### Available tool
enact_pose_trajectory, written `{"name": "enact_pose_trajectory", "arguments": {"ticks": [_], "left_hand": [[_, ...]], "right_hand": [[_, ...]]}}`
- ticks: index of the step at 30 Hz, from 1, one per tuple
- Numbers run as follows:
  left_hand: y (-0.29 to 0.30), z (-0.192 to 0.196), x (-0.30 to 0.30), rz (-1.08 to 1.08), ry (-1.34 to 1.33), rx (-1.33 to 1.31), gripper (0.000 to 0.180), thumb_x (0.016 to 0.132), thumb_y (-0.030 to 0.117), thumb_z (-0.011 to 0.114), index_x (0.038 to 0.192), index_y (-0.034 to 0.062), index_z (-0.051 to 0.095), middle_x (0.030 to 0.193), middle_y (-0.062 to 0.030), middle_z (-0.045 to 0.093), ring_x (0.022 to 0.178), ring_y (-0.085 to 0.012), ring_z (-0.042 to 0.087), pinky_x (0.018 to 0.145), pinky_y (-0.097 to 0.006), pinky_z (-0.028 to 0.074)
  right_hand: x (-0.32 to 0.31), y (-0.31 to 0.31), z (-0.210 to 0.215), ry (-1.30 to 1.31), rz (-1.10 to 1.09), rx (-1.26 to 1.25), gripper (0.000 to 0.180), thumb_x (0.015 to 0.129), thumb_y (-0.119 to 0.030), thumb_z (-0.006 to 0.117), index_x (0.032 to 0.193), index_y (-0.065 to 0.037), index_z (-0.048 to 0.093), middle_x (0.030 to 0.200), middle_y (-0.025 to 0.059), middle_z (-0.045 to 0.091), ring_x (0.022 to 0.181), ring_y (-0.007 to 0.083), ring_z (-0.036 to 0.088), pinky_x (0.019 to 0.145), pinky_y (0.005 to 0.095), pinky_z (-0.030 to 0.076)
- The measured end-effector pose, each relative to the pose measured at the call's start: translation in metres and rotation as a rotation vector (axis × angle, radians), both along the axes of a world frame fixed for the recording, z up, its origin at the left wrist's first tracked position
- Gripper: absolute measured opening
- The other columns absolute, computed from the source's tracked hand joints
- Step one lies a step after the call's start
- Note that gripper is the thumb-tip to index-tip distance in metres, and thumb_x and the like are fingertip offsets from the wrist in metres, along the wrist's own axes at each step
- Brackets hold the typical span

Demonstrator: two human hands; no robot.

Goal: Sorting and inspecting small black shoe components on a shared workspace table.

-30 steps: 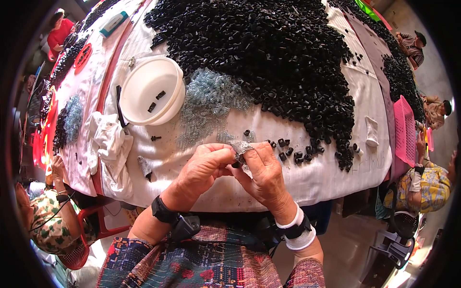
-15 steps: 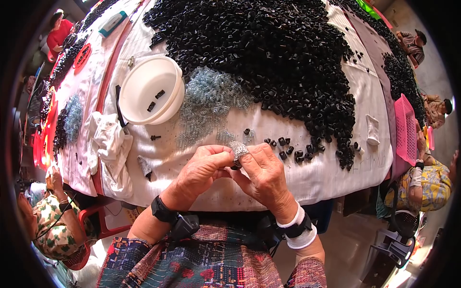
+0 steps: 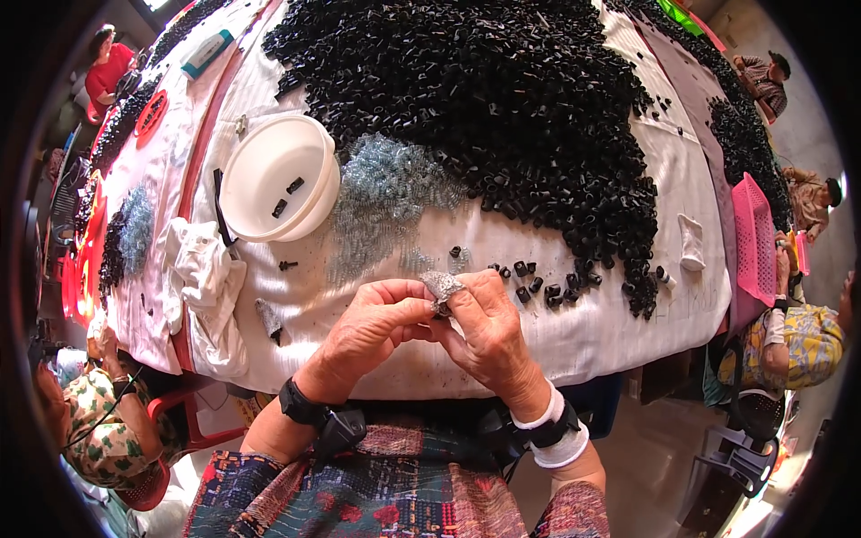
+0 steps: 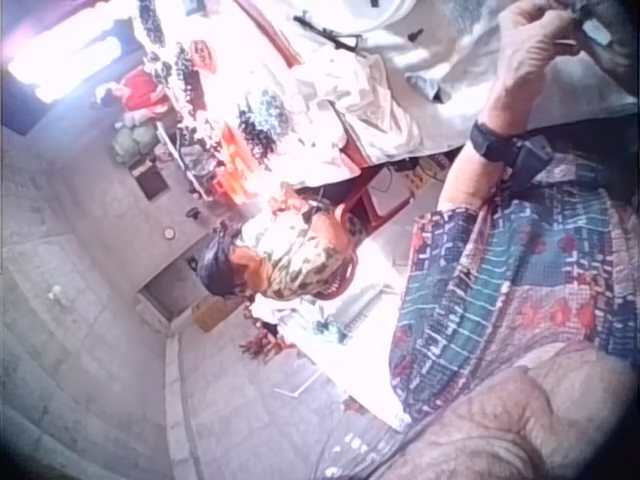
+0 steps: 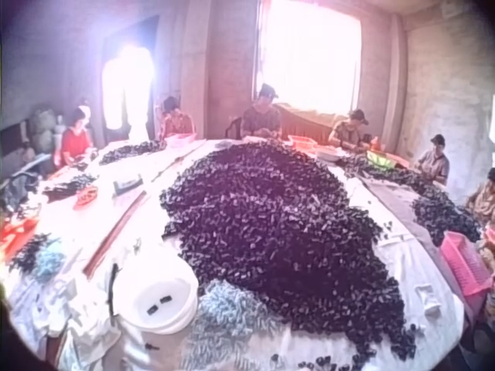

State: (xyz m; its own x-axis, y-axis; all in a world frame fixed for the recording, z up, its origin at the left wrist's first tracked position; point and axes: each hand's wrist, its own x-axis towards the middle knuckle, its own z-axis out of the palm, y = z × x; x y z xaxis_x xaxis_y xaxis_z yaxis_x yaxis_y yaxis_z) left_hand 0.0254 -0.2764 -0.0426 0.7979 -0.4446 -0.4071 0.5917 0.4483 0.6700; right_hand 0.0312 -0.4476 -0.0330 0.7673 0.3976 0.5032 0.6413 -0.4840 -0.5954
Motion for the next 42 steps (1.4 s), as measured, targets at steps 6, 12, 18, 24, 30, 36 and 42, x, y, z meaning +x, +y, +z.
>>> {"name": "enact_pose_trajectory", "arguments": {"ticks": [6,12,18,24,30,36,42], "left_hand": [[-0.003,0.002,0.003,0.014,0.051,-0.038,0.02,0.088,0.019,0.063,0.098,0.0024,0.066,0.089,-0.0032,0.066,0.08,-0.0099,0.062,0.071,-0.025,0.052],[-0.002,0.012,0.007,-0.022,0.036,0.155,0.022,0.085,0.024,0.067,0.096,0.0055,0.066,0.086,-0.0004,0.066,0.078,-0.0077,0.061,0.069,-0.024,0.05],[-0.003,0.012,0.007,0.028,-0.001,0.12,0.01,0.085,0.014,0.064,0.09,0.0045,0.064,0.086,-0.0011,0.064,0.076,-0.0091,0.061,0.071,-0.026,0.051],[-0.004,0.011,0.007,0.062,0.014,0.035,0.008,0.084,0.01,0.063,0.089,0.0041,0.062,0.083,-0.0008,0.062,0.074,-0.0089,0.06,0.068,-0.025,0.05],[0.0,0.007,0.009,0.035,0.035,0.067,0.006,0.082,0.008,0.063,0.087,0.0035,0.062,0.084,-0.0008,0.061,0.077,-0.0086,0.059,0.067,-0.024,0.049],[-0.004,0.003,0.006,0.069,0.008,0.13,0.013,0.081,0.016,0.065,0.084,0.0041,0.063,0.076,0.0007,0.061,0.064,-0.0066,0.058,0.064,-0.021,0.048],[-0.003,0.001,0.006,0.044,0.017,0.129,0.013,0.081,0.016,0.064,0.083,0.0035,0.063,0.075,0.0003,0.061,0.064,-0.0066,0.058,0.064,-0.021,0.049]], "right_hand": [[0.0,0.003,0.0,-0.097,-0.036,-0.005,0.041,0.062,0.005,0.072,0.102,0.002,0.062,0.093,0.0109,0.058,0.081,0.0277,0.055,0.069,0.0361,0.048],[-0.001,0.002,-0.004,-0.152,-0.051,-0.027,0.041,0.064,0.004,0.07,0.104,0.004,0.059,0.093,0.0125,0.057,0.081,0.0288,0.055,0.07,0.0375,0.048],[-0.003,0.002,-0.005,-0.018,-0.077,0.041,0.046,0.065,0.001,0.071,0.109,0.002,0.057,0.093,0.0131,0.057,0.081,0.0285,0.056,0.07,0.0365,0.048],[0.0,0.003,-0.006,-0.023,-0.058,0.02,0.047,0.065,-0.003,0.074,0.11,0.0,0.058,0.095,0.0126,0.056,0.08,0.0271,0.057,0.069,0.0343,0.048],[0.002,0.005,-0.003,-0.088,-0.047,-0.062,0.039,0.063,-0.005,0.077,0.097,0.003,0.059,0.089,0.013,0.056,0.077,0.0287,0.054,0.065,0.0369,0.047],[0.003,0.002,-0.004,-0.131,-0.025,-0.126,0.034,0.063,-0.009,0.078,0.09,0.002,0.059,0.085,0.012,0.056,0.073,0.0282,0.055,0.061,0.0367,0.047],[0.004,0.0,-0.005,-0.178,-0.01,-0.16,0.032,0.062,-0.013,0.077,0.086,0.001,0.06,0.08,0.0113,0.056,0.069,0.0266,0.054,0.059,0.0353,0.047]]}}
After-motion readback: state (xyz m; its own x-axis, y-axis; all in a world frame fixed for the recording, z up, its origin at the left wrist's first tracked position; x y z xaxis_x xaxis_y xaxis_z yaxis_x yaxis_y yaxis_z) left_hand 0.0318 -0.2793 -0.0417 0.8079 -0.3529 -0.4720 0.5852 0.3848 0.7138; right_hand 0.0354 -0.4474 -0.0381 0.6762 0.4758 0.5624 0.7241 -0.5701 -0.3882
